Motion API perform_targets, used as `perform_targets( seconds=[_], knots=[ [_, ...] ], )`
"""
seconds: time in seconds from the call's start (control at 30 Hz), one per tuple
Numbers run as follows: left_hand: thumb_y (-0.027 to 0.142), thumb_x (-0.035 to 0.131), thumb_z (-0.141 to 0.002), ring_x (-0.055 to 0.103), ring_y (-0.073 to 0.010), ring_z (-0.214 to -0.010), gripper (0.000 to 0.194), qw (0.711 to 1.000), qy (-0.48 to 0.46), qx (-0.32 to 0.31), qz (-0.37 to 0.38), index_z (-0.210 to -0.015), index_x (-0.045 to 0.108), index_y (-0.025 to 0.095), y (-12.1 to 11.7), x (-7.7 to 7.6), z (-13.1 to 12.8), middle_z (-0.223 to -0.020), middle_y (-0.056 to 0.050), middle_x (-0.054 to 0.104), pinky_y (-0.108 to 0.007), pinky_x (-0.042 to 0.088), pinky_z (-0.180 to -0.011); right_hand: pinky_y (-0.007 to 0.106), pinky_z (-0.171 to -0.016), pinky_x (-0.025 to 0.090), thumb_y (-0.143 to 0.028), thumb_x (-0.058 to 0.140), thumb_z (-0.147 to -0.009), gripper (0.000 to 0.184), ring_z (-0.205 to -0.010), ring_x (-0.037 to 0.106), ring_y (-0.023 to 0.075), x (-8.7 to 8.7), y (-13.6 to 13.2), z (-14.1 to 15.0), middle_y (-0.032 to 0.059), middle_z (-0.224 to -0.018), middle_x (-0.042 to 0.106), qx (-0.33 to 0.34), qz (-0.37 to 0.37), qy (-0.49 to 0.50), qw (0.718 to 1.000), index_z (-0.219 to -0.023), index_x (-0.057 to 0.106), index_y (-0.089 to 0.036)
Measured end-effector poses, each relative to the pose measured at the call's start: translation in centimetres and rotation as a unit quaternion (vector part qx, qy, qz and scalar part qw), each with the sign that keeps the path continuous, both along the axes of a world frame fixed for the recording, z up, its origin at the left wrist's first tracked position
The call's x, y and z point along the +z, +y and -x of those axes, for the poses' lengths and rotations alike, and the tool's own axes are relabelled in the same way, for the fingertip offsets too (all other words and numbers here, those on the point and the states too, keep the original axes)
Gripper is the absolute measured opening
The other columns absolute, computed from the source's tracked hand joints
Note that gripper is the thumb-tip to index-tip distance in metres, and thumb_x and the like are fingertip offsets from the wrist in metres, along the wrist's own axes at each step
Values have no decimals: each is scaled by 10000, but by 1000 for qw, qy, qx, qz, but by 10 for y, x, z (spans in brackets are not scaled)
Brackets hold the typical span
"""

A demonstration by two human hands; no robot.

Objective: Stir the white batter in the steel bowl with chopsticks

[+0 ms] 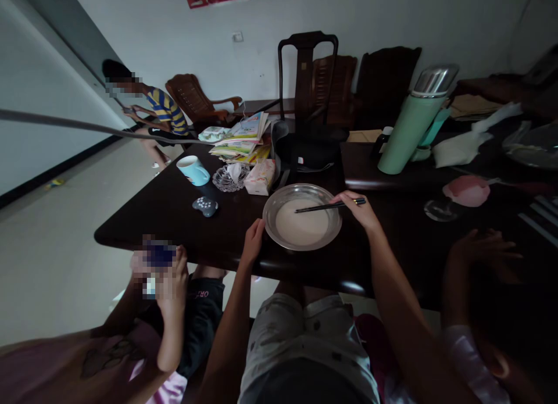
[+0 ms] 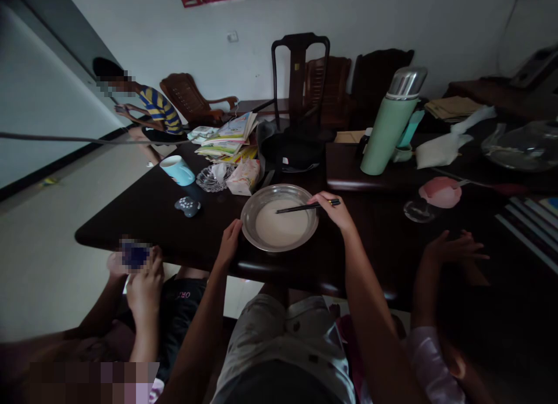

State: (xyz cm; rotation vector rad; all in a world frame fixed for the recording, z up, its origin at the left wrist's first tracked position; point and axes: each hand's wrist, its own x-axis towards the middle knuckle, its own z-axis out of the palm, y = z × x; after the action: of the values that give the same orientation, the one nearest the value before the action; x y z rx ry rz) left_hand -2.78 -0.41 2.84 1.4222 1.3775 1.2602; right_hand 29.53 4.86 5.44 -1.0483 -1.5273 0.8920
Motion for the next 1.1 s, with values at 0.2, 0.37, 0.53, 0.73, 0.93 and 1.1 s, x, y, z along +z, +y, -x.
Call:
perform_targets(
  seconds=[0.2, 0.37, 0.53, 0.73, 0.93, 1.1],
  knots=[
    [616, 516, -855, 389, -120, -599, 485, 1000, 6, -4, -6, -623, 438, 197, 0, 1, 0, -609, 34, 412, -232, 340, -582, 375, -814, 526, -612, 554, -862, 422, -728, 718, 229, 0, -1, -6, 29, -688, 750, -21, 12, 23, 999, -783, 722, -233],
    [615, 507, -863, 386, -116, -596, 481, 1000, 21, 5, -12, -635, 443, 196, 1, 1, 0, -611, 38, 408, -227, 343, -576, 369, -840, 527, -604, 595, -837, 404, -840, 725, 246, 0, 0, -3, 36, -790, 771, -4, 4, 8, 1000, -799, 737, -228],
    [612, 499, -868, 386, -117, -585, 480, 1000, 22, 2, -12, -632, 442, 198, 1, 0, 1, -600, 36, 408, -231, 337, -564, 374, -812, 526, -598, 543, -876, 419, -703, 712, 224, -2, 1, -7, 21, -664, 740, -16, 10, 34, 999, -803, 728, -229],
    [601, 490, -880, 387, -115, -586, 469, 1000, 19, -2, -9, -646, 454, 196, 1, -3, 2, -603, 35, 417, -231, 334, -571, 366, -845, 523, -580, 584, -859, 384, -841, 721, 236, -1, 0, -5, 33, -810, 772, -7, -5, 9, 1000, -809, 741, -234],
    [586, 503, -876, 378, -115, -584, 458, 1000, 11, -3, -10, -645, 451, 195, 1, -1, 0, -609, 36, 404, -234, 325, -562, 367, -818, 528, -571, 565, -878, 379, -748, 726, 221, -5, 3, -7, 21, -718, 756, 3, 9, 41, 999, -840, 732, -232],
    [563, 494, -890, 383, -117, -587, 442, 1000, 14, -6, -13, -646, 454, 197, 1, -2, 1, -609, 36, 408, -237, 325, -566, 376, -862, 514, -570, 580, -868, 371, -814, 725, 232, -4, 3, -8, 25, -757, 764, -24, -6, 28, 999, -834, 734, -234]
  ],
)
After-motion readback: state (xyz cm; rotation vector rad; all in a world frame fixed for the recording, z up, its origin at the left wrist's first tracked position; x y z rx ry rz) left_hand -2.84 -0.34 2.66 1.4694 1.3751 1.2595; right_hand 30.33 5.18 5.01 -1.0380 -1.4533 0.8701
